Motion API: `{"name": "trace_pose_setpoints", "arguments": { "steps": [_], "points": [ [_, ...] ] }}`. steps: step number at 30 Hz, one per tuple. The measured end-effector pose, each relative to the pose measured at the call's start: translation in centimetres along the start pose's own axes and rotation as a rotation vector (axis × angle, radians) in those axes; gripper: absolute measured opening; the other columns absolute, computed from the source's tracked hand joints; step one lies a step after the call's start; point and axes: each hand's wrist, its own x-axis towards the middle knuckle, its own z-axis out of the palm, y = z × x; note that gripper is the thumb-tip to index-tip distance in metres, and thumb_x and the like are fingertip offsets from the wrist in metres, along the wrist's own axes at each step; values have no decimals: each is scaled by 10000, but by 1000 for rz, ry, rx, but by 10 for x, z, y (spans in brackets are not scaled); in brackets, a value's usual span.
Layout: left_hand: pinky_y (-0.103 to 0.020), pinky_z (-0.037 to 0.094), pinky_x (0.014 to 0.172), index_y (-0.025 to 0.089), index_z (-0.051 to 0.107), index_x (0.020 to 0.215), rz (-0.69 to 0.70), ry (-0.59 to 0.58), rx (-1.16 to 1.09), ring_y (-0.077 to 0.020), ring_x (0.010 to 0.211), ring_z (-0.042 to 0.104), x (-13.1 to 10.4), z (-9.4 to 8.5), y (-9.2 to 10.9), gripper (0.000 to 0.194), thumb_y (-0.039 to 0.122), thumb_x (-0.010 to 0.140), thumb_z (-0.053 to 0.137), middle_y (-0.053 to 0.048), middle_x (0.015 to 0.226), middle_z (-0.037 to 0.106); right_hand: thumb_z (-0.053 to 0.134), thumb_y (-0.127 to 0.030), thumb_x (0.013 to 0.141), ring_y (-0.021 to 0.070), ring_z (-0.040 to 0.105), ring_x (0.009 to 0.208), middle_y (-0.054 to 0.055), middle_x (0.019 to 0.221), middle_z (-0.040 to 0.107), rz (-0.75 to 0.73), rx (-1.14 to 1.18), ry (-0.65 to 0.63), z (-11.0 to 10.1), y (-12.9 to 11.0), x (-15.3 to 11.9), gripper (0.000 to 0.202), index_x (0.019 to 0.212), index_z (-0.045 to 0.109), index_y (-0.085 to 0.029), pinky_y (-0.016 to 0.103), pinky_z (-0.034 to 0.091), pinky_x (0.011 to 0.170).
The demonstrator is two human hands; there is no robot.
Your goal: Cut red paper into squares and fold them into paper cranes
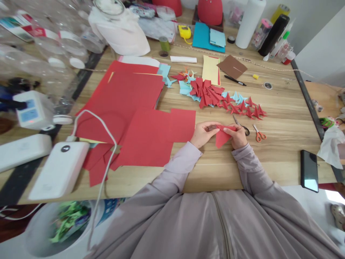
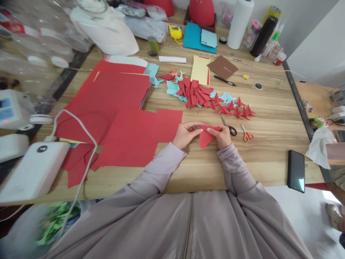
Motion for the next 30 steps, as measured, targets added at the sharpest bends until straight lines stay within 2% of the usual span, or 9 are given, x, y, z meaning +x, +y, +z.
{"name": "trace_pose_setpoints", "arguments": {
  "steps": [4,7,10,12,14,17,23,30],
  "points": [
    [-291,533,650,171,758,811,13,-35,40,-148,644,637,0,-3,-1,185,247,642,759,-52,754,740,885,-418,449,122,571,540,-19,601,658,-54,-133,-39,-5,-2,1,360,635,680,-188,273,493,557],
    [-325,555,722,176,754,785,40,-65,59,-180,726,682,0,-4,-1,154,237,643,760,-70,810,752,874,-403,498,158,641,670,9,731,712,-142,-260,-83,-9,-7,0,357,744,717,-197,298,531,662],
    [-338,560,762,187,753,774,81,-88,89,-197,791,698,-1,-4,0,121,221,659,746,-79,856,758,856,-395,551,181,669,745,30,824,731,-219,-335,-132,-11,-12,-1,368,843,725,-213,313,538,704],
    [-331,562,742,190,753,773,85,-86,96,-191,768,696,0,-3,0,114,215,663,737,-73,841,759,833,-399,596,175,657,719,30,794,725,-270,-374,-139,-12,-13,-2,298,802,729,-211,307,526,686],
    [-320,562,710,190,750,761,64,-79,98,-181,727,689,0,-4,0,108,211,657,737,-64,806,757,807,-418,632,158,615,636,19,682,696,-281,-410,-153,-11,-12,-3,242,692,717,-202,292,498,627],
    [-315,559,699,182,739,719,32,-74,71,-180,713,685,1,-6,1,92,222,638,753,-62,771,748,793,-458,639,132,539,540,-1,562,640,-236,-418,-189,-8,-9,-4,286,593,689,-196,270,447,547],
    [-343,557,785,175,744,773,14,-128,-75,-202,819,699,0,-8,6,225,280,587,815,-75,852,756,761,-511,656,125,505,535,-7,555,621,-218,-357,-196,-4,-8,-5,323,584,696,-203,264,434,546],
    [-330,559,764,176,761,845,-58,-76,-127,-204,795,709,-1,-5,7,284,308,601,823,-79,853,764,681,-533,747,90,394,508,-34,502,468,-212,-379,-317,-4,-9,-8,412,527,645,-187,245,350,516]
  ]
}}
